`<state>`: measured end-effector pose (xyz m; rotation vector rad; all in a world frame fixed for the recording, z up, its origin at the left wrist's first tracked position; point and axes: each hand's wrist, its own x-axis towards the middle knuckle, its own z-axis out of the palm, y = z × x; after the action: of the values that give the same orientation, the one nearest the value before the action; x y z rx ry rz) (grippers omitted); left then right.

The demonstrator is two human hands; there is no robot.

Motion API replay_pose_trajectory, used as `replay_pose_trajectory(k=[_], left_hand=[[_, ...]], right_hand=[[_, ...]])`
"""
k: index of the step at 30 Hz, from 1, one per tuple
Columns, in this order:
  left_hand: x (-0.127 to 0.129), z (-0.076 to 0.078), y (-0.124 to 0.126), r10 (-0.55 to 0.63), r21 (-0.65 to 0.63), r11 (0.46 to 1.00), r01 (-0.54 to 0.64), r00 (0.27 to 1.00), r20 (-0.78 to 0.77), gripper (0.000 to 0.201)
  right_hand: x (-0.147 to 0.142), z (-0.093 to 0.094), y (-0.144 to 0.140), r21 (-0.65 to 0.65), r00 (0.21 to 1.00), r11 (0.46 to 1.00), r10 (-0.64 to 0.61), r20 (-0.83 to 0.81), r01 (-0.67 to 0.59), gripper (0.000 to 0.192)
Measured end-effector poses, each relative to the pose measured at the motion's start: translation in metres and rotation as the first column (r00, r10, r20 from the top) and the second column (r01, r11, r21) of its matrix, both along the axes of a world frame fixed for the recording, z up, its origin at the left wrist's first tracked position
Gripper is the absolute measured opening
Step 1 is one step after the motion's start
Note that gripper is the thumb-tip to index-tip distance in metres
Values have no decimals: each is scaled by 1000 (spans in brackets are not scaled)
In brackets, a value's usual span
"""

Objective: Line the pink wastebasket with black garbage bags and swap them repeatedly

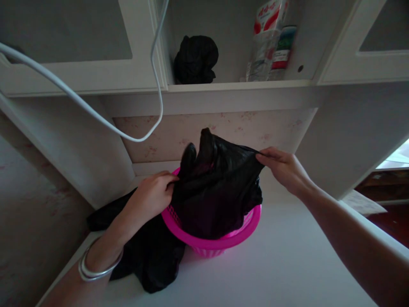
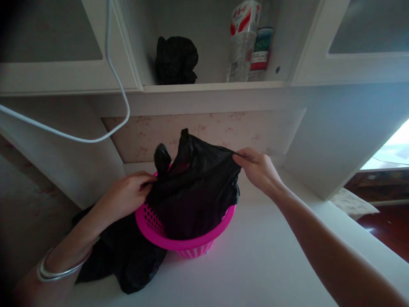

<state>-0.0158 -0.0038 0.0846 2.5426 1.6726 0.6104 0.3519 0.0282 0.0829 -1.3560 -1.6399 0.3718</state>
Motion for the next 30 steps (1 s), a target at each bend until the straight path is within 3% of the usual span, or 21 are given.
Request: replay_pose_trajectory(k=[2,4,6,8,10,11,12,13,15,17,20,22,24,27,30], left_hand=[[-10,4,2,46,3,999,-46,993,109,33],[-15,6,2,98,-10,995,-98,966,240,33],[-13,7,-3,155,20,985,-173,926,345,37],[-4,8,-13,172,156,955,-252,898,404,41],[9,9,-23,100,328,915,-235,920,379,41],[16,10,-26,48,384,906,-178,944,325,40],[22,10,-28,-1,401,910,-104,967,254,40],[27,9,-29,-48,381,924,-25,982,183,42],[32,7,-25,-108,284,956,78,990,93,46],[31,3,-18,-133,180,976,119,989,66,38],[25,-2,-12,-139,9,990,139,988,65,31],[22,-3,-12,-166,-85,982,171,984,57,30],[19,-2,-13,-236,-138,961,239,971,38,31],[12,1,-13,-216,-130,966,224,974,71,34],[3,4,-13,-55,-122,989,89,965,257,34]], right_hand=[[11,-8,3,-133,986,991,-29,-164,7,23],[13,-14,2,-176,971,984,-24,-236,-19,24],[6,-13,-7,-78,973,997,-34,-226,17,29],[-9,-6,-26,187,990,979,-57,-129,81,32],[-29,6,-48,503,996,864,-46,75,2,32],[-40,12,-56,608,978,786,-15,207,-116,35],[-49,18,-62,634,928,721,32,371,-278,40],[-58,22,-64,586,848,690,76,525,-425,43],[-71,24,-57,398,682,718,145,717,-571,49],[-77,21,-42,204,569,809,185,801,-551,52],[-77,12,-25,55,503,862,241,830,-503,32],[-74,9,-28,87,549,838,270,791,-538,24],[-67,8,-38,176,637,832,248,730,-526,29],[-42,1,-47,250,794,911,123,595,-328,74],[-7,-13,-38,107,900,989,45,434,-101,115]])
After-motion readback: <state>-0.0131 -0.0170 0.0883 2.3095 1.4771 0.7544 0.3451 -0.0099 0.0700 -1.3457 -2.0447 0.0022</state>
